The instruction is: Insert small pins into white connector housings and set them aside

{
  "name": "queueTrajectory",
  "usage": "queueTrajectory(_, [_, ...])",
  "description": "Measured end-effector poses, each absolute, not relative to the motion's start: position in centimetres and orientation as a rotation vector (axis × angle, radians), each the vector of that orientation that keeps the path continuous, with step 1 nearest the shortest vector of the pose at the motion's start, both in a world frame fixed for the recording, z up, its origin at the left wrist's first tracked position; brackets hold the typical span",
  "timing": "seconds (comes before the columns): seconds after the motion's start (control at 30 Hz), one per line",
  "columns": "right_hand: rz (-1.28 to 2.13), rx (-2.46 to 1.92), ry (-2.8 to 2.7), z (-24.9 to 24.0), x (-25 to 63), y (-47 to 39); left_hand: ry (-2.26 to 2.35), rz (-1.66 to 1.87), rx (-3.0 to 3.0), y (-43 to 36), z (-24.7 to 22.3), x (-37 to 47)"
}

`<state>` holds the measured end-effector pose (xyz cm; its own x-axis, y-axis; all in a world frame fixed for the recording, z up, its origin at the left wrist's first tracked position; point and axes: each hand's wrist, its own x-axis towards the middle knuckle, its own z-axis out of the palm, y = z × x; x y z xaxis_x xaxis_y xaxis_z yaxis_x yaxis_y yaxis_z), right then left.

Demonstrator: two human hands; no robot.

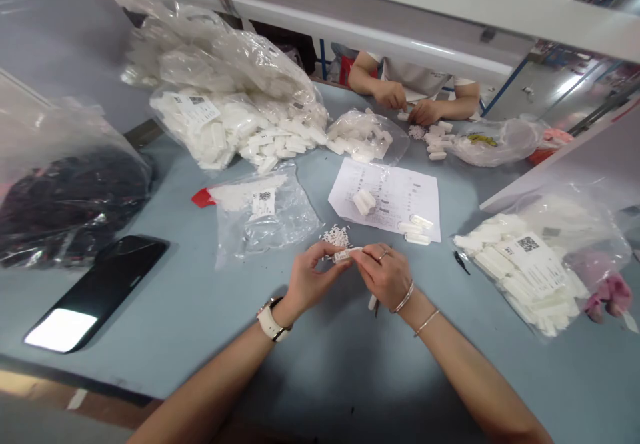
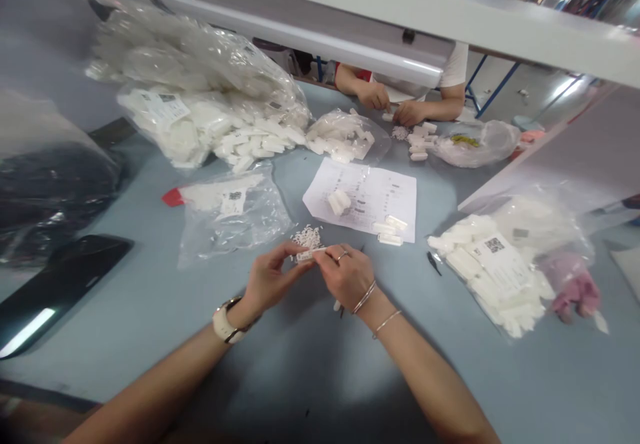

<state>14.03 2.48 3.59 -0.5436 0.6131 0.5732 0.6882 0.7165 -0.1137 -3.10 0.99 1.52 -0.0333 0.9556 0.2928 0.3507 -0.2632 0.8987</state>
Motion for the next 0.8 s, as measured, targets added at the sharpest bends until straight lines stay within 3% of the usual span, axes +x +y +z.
queueTrajectory(0.33, [0.263, -1.267, -2.117, 1.6, 13.9, 2.8, 1.539, 1.281, 1.513, 1.7, 1.1, -3.6])
queueTrajectory(0.8, [0.322, -1.453, -2.408, 0.6, 13.2, 3.5, 1.65, 1.321, 1.408, 2.0, 0.9, -3.8])
